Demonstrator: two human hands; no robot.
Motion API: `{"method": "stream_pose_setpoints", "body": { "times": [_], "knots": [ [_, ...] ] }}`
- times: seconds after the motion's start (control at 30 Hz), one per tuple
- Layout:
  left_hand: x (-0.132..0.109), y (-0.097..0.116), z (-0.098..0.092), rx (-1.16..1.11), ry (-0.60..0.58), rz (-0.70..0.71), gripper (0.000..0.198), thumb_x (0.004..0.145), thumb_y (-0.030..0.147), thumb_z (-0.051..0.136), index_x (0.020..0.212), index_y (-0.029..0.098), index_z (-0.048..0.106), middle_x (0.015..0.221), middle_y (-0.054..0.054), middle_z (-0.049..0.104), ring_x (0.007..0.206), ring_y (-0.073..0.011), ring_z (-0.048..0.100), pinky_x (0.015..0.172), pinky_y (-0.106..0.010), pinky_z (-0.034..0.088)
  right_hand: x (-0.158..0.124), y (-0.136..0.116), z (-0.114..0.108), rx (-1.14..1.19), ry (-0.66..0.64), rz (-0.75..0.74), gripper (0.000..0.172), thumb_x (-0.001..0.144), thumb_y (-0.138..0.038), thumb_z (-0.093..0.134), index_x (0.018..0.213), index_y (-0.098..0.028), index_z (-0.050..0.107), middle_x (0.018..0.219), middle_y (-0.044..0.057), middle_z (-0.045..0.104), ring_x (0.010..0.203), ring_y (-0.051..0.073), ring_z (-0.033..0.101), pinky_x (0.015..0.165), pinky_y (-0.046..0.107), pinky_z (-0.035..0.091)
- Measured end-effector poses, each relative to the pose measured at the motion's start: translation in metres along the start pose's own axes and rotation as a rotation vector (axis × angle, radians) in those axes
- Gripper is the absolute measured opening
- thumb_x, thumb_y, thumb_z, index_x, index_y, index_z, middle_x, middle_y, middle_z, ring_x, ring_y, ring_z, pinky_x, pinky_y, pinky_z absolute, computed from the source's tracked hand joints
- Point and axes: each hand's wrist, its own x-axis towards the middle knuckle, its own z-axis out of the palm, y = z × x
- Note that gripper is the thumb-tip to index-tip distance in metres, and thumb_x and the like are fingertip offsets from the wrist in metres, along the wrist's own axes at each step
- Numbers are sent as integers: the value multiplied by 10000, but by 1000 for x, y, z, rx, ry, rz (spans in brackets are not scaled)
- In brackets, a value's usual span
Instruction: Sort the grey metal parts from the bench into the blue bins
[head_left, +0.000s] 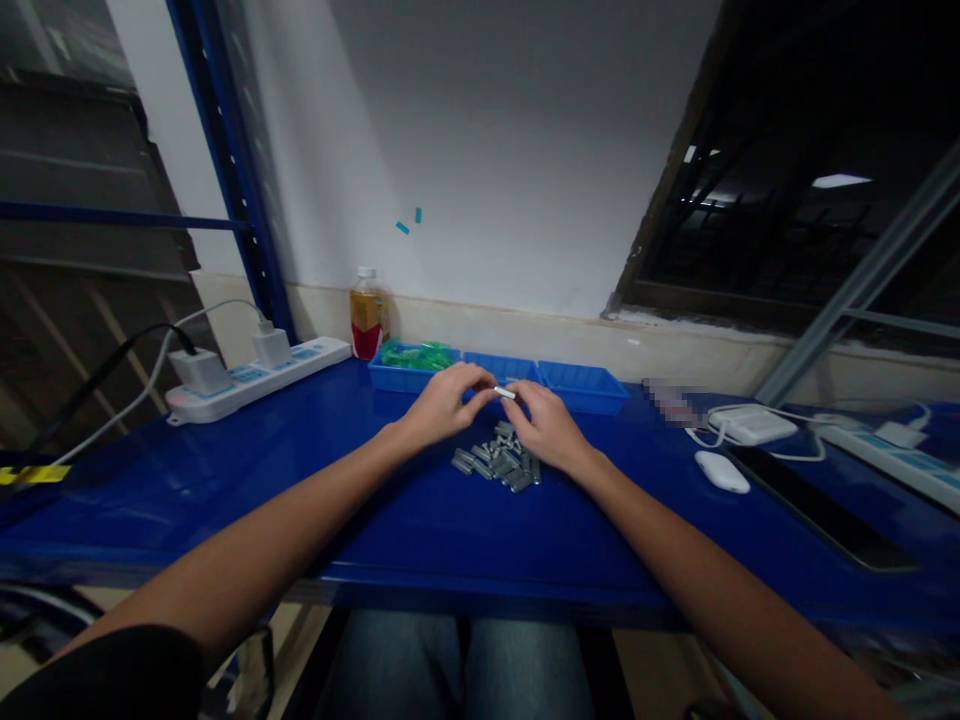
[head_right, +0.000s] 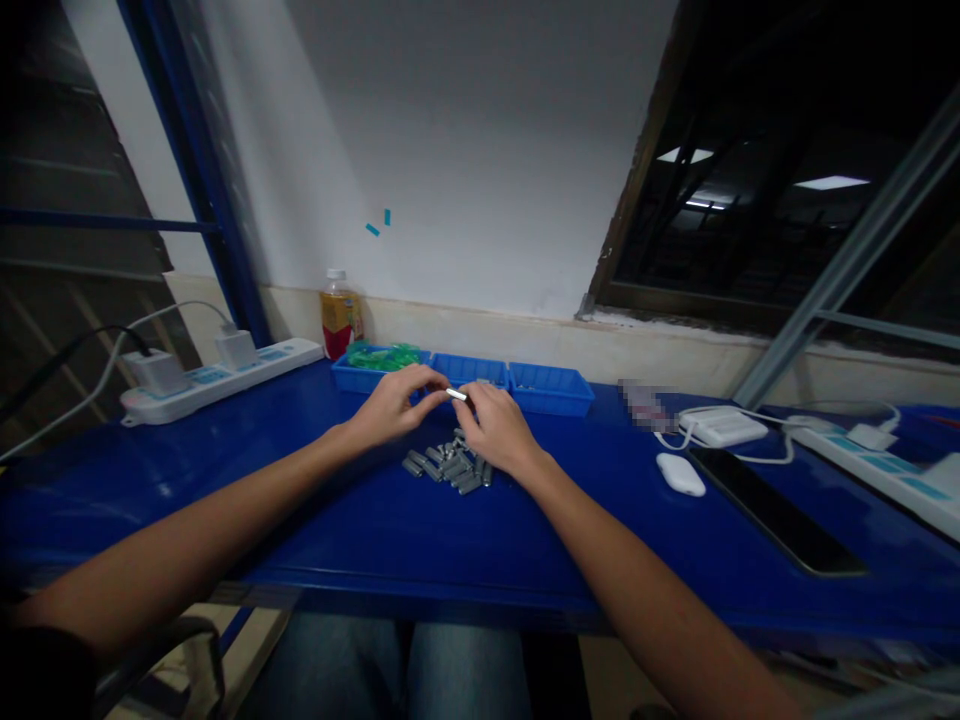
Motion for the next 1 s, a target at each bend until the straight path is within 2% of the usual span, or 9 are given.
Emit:
{"method": "stream_pose_setpoints", "body": {
  "times": [0.27, 0.4, 0.5, 0.67, 0.8, 0.93, 1.0],
  "knots": [
    [2, 2, -2, 16, 15, -62, 185, 858, 269, 533, 781, 139, 640, 769, -48, 661, 733, -155, 577, 709, -286, 428, 0, -1, 3, -32, -21, 66, 213, 926, -285, 351, 837, -187, 518, 795, 55, 584, 789, 193, 544, 733, 297, 371],
    [4, 1, -4, -143, -32, -142, 187, 848, 265, 534, 913, 139, 657, 861, -52, 692, 763, -146, 613, 683, -259, 456, 1, 3, -2, 122, -71, 115, 218, 916, -295, 358, 770, -195, 486, 736, 17, 548, 724, 164, 519, 671, 267, 350],
    [4, -1, -4, -214, -125, -101, 224, 841, 280, 549, 999, 152, 645, 924, -53, 696, 809, -145, 627, 699, -256, 470, 1, 5, -5, 228, -117, 151, 251, 910, -294, 352, 718, -188, 474, 691, 1, 519, 694, 152, 501, 649, 260, 331],
    [2, 0, -4, -127, -176, -17, 186, 858, 261, 531, 952, 160, 656, 896, -56, 691, 810, -148, 621, 744, -275, 462, 0, 5, -5, 299, -153, 174, 296, 918, -304, 326, 694, -181, 474, 662, -4, 511, 668, 144, 490, 640, 264, 318],
    [3, 0, -5, -94, -164, -43, 168, 848, 219, 520, 915, 156, 661, 878, -53, 693, 793, -146, 617, 718, -266, 450, 0, 5, -3, 309, -158, 178, 282, 928, -336, 331, 753, -183, 490, 683, -4, 538, 662, 144, 509, 635, 262, 325],
    [4, -1, -5, -107, -150, -99, 160, 828, 225, 537, 886, 141, 660, 834, -44, 692, 741, -136, 611, 678, -253, 442, 0, 4, -2, 286, -92, 130, 168, 903, -315, 408, 917, -185, 512, 706, -13, 533, 651, 139, 506, 630, 254, 338],
    [4, -3, -4, -113, -155, -112, 162, 826, 230, 541, 885, 136, 659, 818, -42, 690, 724, -133, 609, 670, -251, 441, 0, 4, -2, 262, -67, 108, 148, 897, -296, 420, 938, -185, 510, 704, -16, 520, 644, 136, 500, 626, 250, 338]
  ]
}}
